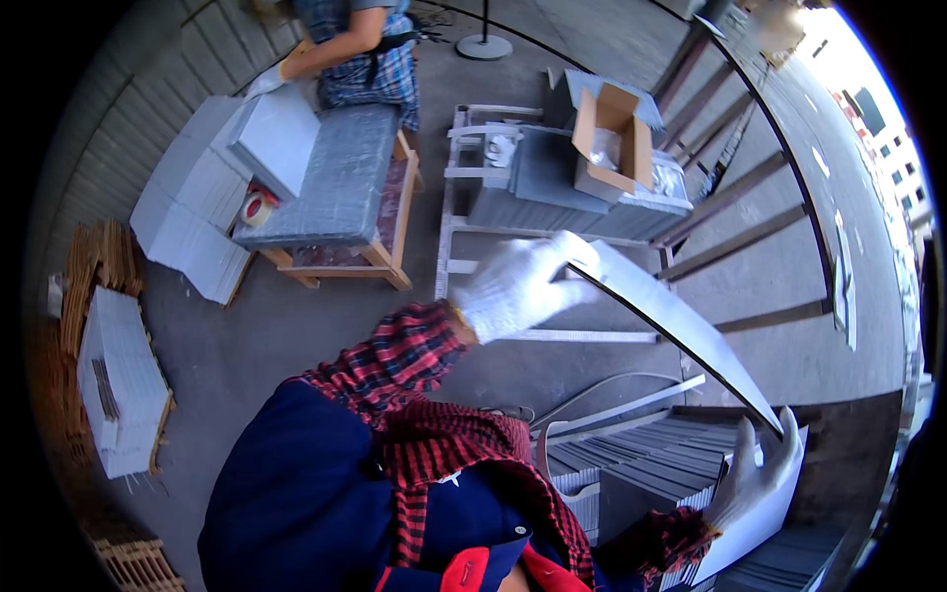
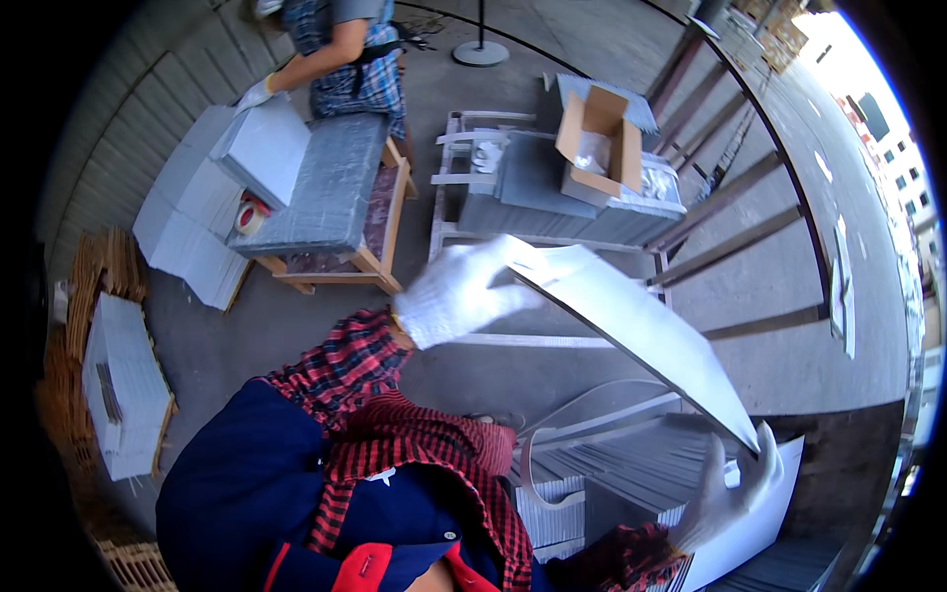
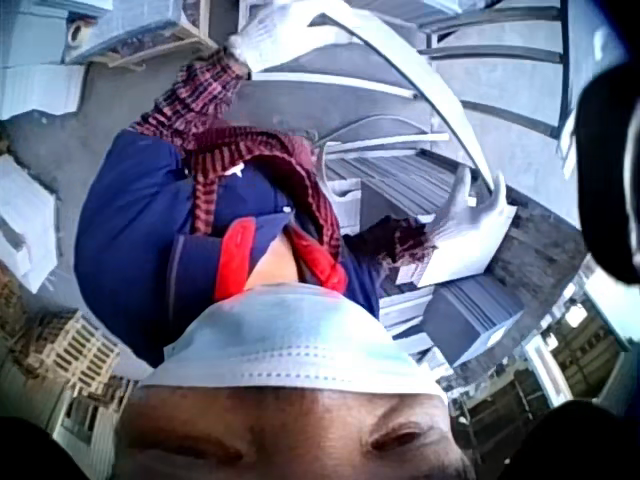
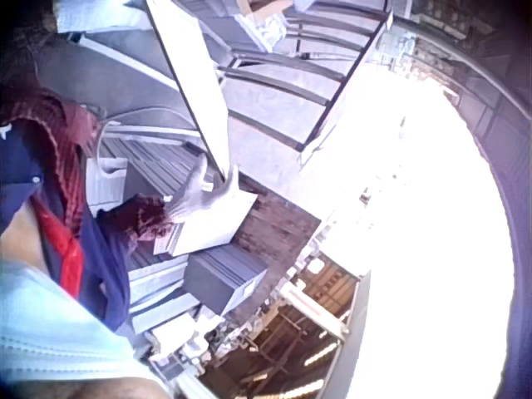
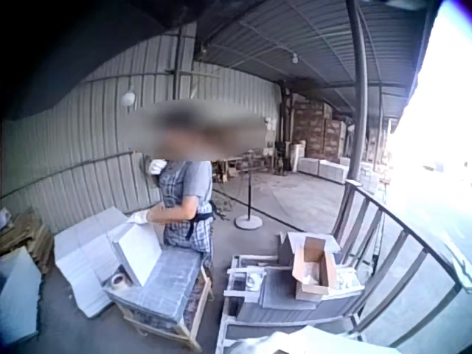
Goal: The person wraps gray rectangular panels with plastic film and places them into cardboard boxes. They use a tape dispenser to seal the boxes and stack the finished packages on a nearby pallet. A coworker assists by handing over panels and boxes.
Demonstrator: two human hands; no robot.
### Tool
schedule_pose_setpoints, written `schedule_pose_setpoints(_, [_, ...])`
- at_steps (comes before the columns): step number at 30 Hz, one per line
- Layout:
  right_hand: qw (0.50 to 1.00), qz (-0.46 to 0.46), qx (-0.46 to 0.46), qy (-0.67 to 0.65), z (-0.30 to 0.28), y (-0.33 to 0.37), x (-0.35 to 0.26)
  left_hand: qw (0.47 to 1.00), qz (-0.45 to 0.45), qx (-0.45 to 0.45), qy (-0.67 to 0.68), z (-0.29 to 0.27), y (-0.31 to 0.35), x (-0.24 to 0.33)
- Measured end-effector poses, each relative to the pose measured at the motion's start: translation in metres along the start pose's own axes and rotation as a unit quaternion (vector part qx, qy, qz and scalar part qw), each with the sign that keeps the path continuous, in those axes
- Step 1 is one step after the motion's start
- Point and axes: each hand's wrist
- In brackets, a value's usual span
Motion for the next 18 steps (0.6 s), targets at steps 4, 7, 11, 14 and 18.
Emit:
schedule_pose_setpoints(4, [0.983,-0.146,-0.078,-0.076,0.095,0.014,-0.071,0.975,-0.115,0.042,-0.183,-0.153,0.054,-0.048])
schedule_pose_setpoints(7, [0.963,-0.219,-0.134,-0.083,0.159,0.027,-0.162,0.954,-0.14,0.099,-0.247,-0.256,0.096,-0.08])
schedule_pose_setpoints(11, [0.937,-0.24,-0.208,-0.143,0.228,0.047,-0.29,0.909,-0.18,0.151,-0.345,-0.384,0.149,-0.112])
schedule_pose_setpoints(14, [0.904,-0.315,-0.225,-0.179,0.269,0.049,-0.366,0.903,-0.236,0.173,-0.314,-0.451,0.173,-0.124])
schedule_pose_setpoints(18, [0.884,-0.364,-0.228,-0.184,0.311,0.046,-0.411,0.881,-0.226,0.215,-0.355,-0.478,0.184,-0.158])
Point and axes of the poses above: each hand's wrist, its own y-axis away from the middle knuckle, its own z-axis out of the palm, x = y × z, and after that the axes turned 4 degrees about -z, right-handed
